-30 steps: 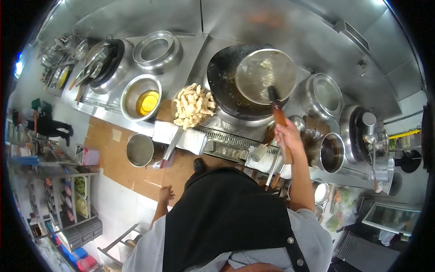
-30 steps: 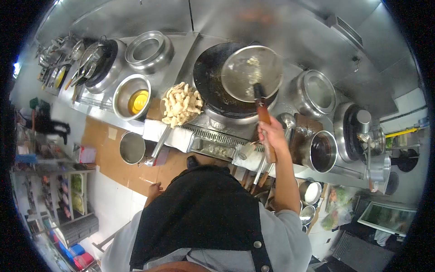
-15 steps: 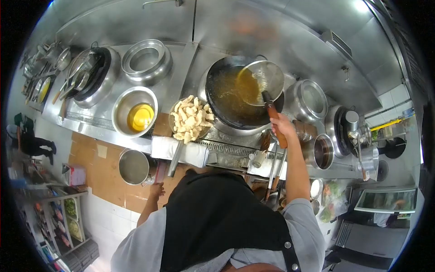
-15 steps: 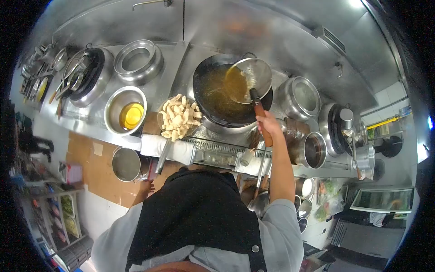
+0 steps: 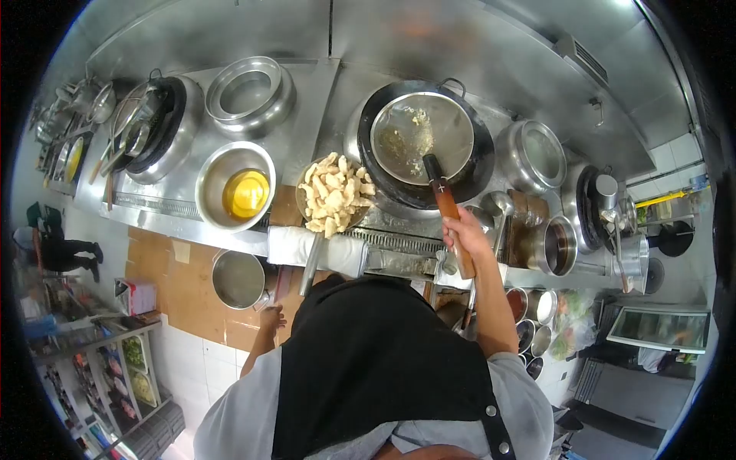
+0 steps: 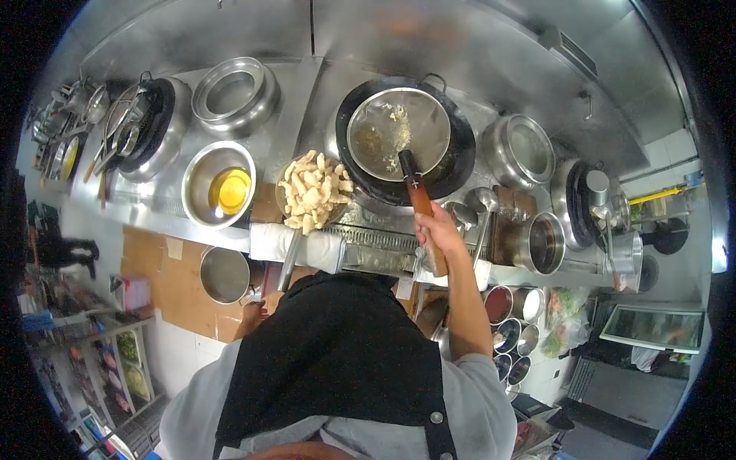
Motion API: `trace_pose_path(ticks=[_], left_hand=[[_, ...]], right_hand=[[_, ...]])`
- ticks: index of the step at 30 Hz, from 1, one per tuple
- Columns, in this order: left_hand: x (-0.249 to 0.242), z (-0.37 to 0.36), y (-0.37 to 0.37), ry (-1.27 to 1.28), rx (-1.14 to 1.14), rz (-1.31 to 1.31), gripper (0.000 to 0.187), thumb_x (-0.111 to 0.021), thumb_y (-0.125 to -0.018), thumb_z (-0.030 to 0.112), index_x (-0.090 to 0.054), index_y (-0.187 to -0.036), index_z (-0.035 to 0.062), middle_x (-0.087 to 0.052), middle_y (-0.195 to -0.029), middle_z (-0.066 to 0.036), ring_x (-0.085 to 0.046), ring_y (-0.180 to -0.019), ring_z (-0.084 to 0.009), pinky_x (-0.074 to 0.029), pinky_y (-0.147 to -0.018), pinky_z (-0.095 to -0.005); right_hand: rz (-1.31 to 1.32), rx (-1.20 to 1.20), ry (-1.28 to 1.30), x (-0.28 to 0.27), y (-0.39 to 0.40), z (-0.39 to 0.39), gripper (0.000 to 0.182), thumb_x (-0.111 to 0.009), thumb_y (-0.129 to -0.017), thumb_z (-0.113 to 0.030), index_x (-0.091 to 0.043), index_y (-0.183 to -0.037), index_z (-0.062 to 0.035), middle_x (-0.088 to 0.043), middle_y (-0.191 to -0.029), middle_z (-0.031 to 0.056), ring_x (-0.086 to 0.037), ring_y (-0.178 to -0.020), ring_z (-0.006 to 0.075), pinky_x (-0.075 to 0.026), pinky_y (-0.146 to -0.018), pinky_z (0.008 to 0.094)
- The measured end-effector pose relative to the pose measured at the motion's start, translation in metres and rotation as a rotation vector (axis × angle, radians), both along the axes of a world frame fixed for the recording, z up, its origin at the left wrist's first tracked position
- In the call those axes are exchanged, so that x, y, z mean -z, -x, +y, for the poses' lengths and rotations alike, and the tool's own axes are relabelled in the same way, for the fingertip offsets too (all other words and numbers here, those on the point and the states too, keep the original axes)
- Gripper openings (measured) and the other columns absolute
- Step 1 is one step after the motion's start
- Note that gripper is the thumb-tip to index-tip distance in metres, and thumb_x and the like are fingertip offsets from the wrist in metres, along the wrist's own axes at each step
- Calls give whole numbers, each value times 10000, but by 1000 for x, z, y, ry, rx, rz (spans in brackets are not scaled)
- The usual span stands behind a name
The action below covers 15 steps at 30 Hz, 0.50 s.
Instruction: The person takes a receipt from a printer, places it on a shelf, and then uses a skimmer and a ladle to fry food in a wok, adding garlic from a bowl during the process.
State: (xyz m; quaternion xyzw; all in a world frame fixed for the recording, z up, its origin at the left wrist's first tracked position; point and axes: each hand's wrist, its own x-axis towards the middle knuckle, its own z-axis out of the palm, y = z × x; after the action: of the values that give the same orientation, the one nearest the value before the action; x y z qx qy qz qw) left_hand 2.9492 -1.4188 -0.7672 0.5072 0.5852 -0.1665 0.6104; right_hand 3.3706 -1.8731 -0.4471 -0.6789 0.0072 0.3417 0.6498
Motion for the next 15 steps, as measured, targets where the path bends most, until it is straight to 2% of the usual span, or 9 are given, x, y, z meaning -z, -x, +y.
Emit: trace_pose_path(ticks=[1,4,7,10,11,14,15], left_hand=[[8,1,1,15,-6,-1,345,-677,-1000,303,-637,-1181,12,-617,-768,-94,-625,-531,-239,-490,-455,-370],[22,7,-1,69,42,-49,357,-676,-1001,305,-630,-1185,3,-621,-786,-95,-629,-539,-234,-494,-459,-367],[21,15,-19,21,46,-52,332,-663,-1000,285,-627,-1186,12,-623,-789,-90,-635,-548,-224,-496,-464,-359],[-5,16,-44,-21,0,-100,319,-646,-997,257,-618,-1212,22,-625,-795,-86,-643,-561,-214,-499,-468,-343],[4,22,-44,-1,-15,-140,318,-637,-994,247,-612,-1235,42,-627,-798,-74,-649,-574,-211,-500,-472,-337],[-1,26,-48,-10,-44,-177,327,-649,-986,255,-610,-1239,52,-628,-800,-56,-650,-579,-208,-497,-477,-331],[-4,24,-45,-17,-85,-196,298,-652,-988,261,-614,-1209,65,-621,-793,-41,-647,-575,-205,-495,-482,-331]], right_hand=[[8,6,-30,-3,5,4,274,-639,-1006,-185,-518,-1230,-81,-571,-781,27,-560,-553,139,-463,-478,309],[51,54,-128,-8,14,24,283,-626,-1022,-186,-514,-1256,-73,-574,-796,30,-547,-551,136,-462,-481,302],[99,102,-220,-19,10,36,263,-621,-1036,-193,-522,-1245,-67,-580,-810,28,-547,-570,129,-454,-476,297],[108,164,-256,-28,8,35,245,-626,-1036,-197,-533,-1227,-75,-586,-814,25,-550,-583,125,-451,-474,294],[98,185,-259,-33,5,31,237,-629,-1035,-199,-538,-1218,-79,-589,-815,24,-551,-587,124,-450,-473,294],[7,216,-145,-42,-10,-7,200,-636,-1024,-186,-556,-1180,-91,-603,-805,23,-555,-579,121,-450,-468,290],[-92,203,4,-48,-18,-25,179,-638,-1017,-178,-566,-1157,-94,-611,-799,22,-558,-570,120,-451,-463,291]])
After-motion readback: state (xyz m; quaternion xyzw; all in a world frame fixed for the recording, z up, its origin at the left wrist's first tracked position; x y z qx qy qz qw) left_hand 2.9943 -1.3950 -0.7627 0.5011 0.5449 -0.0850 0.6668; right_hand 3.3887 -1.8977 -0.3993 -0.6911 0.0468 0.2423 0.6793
